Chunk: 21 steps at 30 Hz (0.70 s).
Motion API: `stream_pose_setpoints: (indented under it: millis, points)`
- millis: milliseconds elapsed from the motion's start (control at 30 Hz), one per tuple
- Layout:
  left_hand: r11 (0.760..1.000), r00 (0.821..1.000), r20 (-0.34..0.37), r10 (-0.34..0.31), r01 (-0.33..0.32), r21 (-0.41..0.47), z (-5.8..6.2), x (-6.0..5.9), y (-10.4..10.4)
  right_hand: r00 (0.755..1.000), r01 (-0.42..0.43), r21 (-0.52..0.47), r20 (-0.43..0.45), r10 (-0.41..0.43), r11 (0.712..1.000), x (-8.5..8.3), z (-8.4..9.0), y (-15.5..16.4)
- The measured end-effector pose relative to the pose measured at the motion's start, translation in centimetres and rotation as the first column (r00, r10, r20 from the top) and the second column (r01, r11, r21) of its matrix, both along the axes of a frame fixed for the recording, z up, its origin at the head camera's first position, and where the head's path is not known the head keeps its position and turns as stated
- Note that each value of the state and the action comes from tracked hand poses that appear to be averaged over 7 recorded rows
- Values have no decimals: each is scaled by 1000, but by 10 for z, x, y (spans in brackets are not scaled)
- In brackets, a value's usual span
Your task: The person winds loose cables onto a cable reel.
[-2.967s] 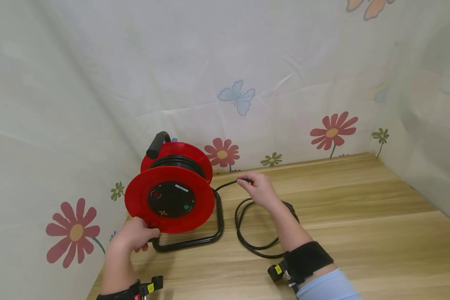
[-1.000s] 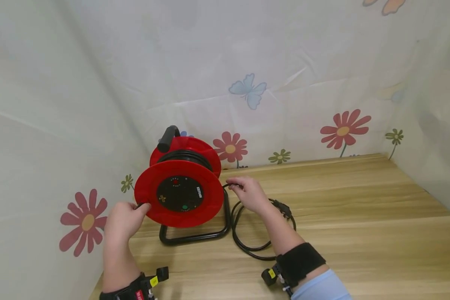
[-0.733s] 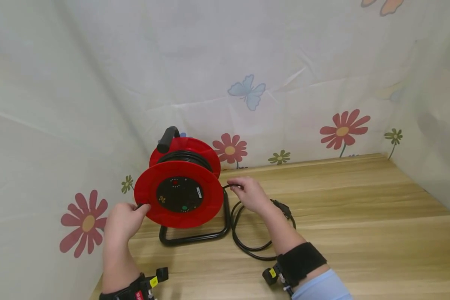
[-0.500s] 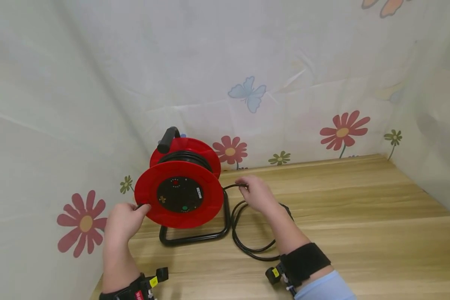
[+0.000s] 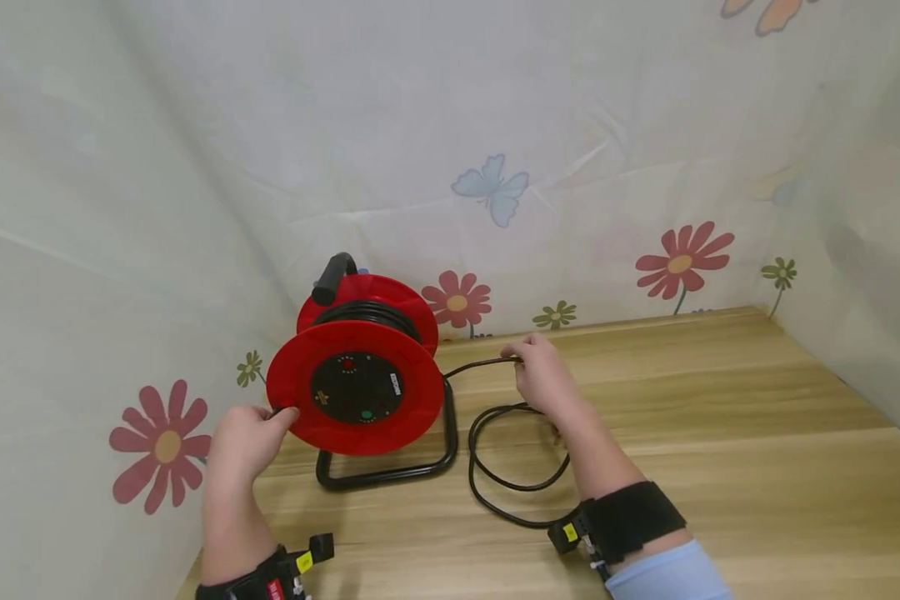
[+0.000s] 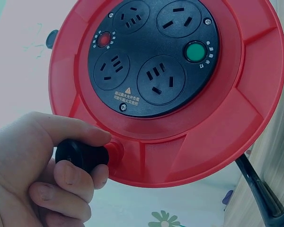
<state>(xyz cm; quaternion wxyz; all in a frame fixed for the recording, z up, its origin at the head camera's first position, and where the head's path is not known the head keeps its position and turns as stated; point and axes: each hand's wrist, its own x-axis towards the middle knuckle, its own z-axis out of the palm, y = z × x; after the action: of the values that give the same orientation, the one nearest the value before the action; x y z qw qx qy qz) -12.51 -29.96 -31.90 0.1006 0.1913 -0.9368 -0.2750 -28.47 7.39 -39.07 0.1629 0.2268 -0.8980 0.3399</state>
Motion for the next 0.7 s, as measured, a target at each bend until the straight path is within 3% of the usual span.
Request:
stream_pose_setpoints:
  millis: [100,233,367,467,533,600,700]
  points:
    - [1000,1000,4,-1,0,13,2,0,1,989,147,28,-35,-146,989,-2,1,8]
    - [1000,1000,9,8,-8,18,5,1,3,968,245,61,47,-248,967,-2,4,21]
    - [1000,1000,8,10,-10,20,6,2,4,978,203,6,49,-203,979,-4,6,32]
    - [1000,1000,8,11,-11,25,7,3,4,995,95,-53,-32,-97,994,-7,7,38]
    - [1000,1000,9,10,-10,26,7,3,5,993,68,-73,-91,-75,995,-8,6,41]
    - [1000,1000,7,8,-8,26,7,4,5,980,114,-78,-153,-125,990,-10,4,47]
    - [1000,1000,6,7,-7,29,8,5,5,946,268,-79,-167,-277,960,-12,2,58]
